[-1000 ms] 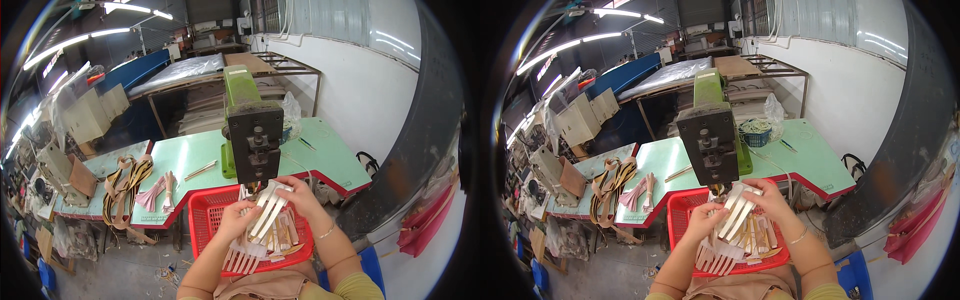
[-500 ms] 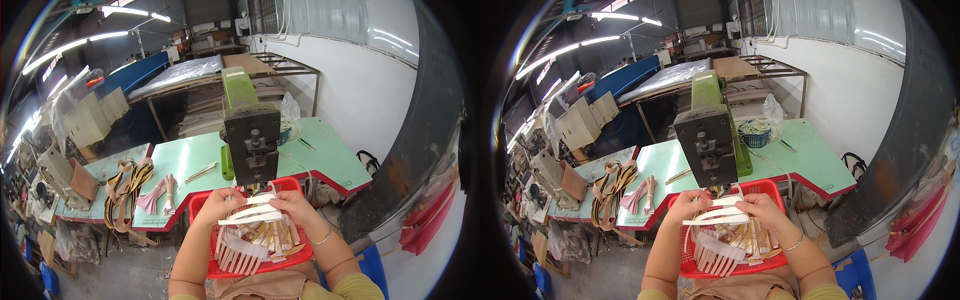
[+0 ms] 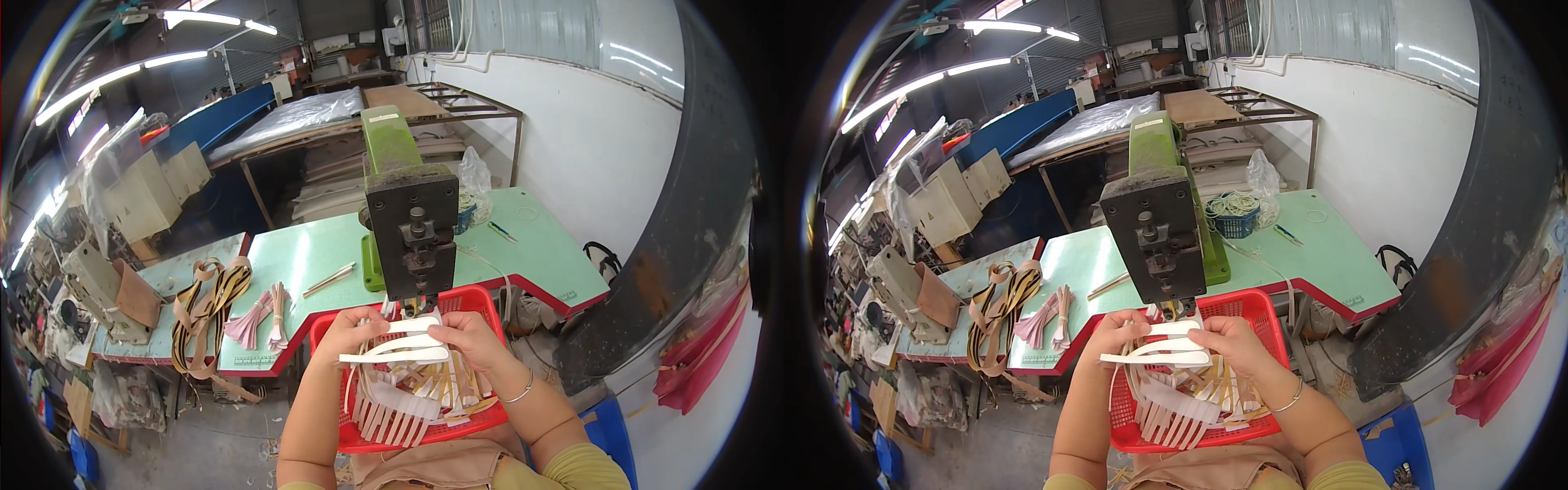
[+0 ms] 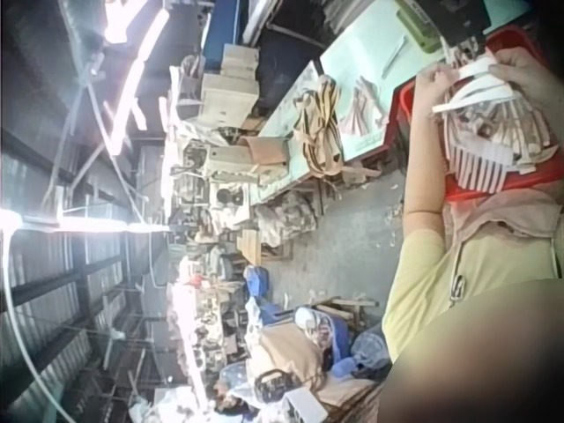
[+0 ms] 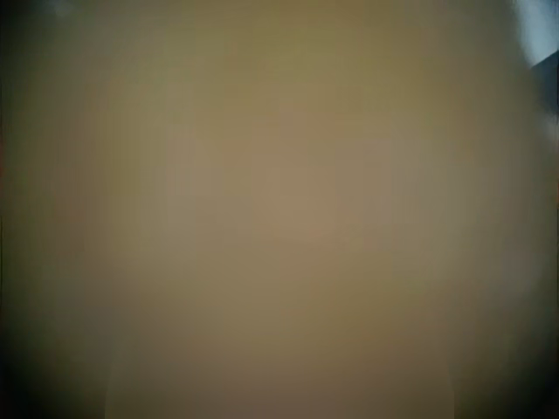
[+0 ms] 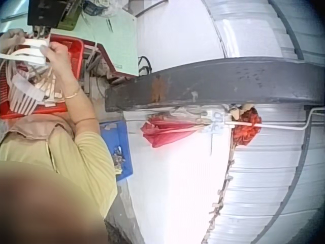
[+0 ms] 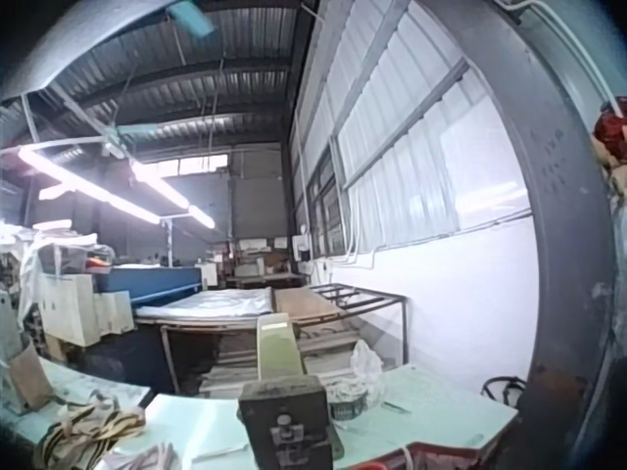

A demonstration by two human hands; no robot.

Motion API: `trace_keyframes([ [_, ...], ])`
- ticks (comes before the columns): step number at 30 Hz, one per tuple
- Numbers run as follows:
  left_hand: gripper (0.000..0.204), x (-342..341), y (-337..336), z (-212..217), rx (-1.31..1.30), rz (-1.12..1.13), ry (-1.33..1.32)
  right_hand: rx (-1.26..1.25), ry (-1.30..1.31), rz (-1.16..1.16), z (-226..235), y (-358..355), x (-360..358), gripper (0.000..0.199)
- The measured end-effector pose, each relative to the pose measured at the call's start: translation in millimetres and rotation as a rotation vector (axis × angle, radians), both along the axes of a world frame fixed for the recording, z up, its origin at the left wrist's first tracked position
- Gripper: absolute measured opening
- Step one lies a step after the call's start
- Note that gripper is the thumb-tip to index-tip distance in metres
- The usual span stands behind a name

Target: Inspecting and sorting bundles of white shoe straps from a red basket.

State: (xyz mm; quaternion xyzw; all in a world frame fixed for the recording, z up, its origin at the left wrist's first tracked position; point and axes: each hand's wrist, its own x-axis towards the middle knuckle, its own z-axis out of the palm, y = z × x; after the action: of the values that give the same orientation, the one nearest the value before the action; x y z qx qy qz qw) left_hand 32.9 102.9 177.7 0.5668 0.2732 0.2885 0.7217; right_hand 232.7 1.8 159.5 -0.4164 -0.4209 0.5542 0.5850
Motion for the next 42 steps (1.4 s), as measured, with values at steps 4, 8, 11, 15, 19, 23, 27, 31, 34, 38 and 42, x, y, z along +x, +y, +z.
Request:
trace_keyframes([
  [4, 0.010, -7, -2, -3, 0.001, 0.011, -0.031, -0.001, -0.077, 0.007, 1, 4, -4, 0.014],
  [8, 0.008, -12, -8, -6, -0.007, 0.035, -0.049, 0.007, -0.108, 0.020, 5, 4, -7, 0.019],
  [11, 0.007, -16, -8, -16, 0.018, 0.056, -0.057, -0.009, -0.117, 0.029, 8, 5, -10, 0.019],
  [15, 0.006, -20, -12, -18, -0.015, 0.077, -0.086, -0.003, -0.137, 0.025, 9, 8, -13, 0.019],
  [19, 0.005, -22, -22, -25, -0.015, 0.104, -0.160, -0.014, -0.117, 0.027, 15, 8, -14, 0.016],
  [23, 0.006, -18, -35, -25, -0.078, 0.101, -0.171, -0.033, -0.188, 0.015, 15, 10, -7, 0.017],
  [27, 0.007, -17, -45, -33, -0.089, 0.095, -0.183, -0.037, -0.212, 0.014, 20, 11, -4, 0.018],
  [31, 0.007, -15, -51, -38, -0.056, 0.063, -0.137, -0.047, -0.285, 0.061, 28, 15, 2, 0.018],
  [34, 0.008, -11, -54, -36, -0.062, 0.037, -0.096, -0.070, -0.370, 0.075, 33, 19, 8, 0.022],
  [38, 0.012, 0, -45, -23, 0.003, -0.001, 0.021, -0.090, -0.558, 0.086, 46, 23, 12, 0.030],
  [42, 0.021, 28, -37, -17, 0.161, 0.085, 0.073, -0.075, -0.674, 0.077, 56, 22, 12, 0.031],
])
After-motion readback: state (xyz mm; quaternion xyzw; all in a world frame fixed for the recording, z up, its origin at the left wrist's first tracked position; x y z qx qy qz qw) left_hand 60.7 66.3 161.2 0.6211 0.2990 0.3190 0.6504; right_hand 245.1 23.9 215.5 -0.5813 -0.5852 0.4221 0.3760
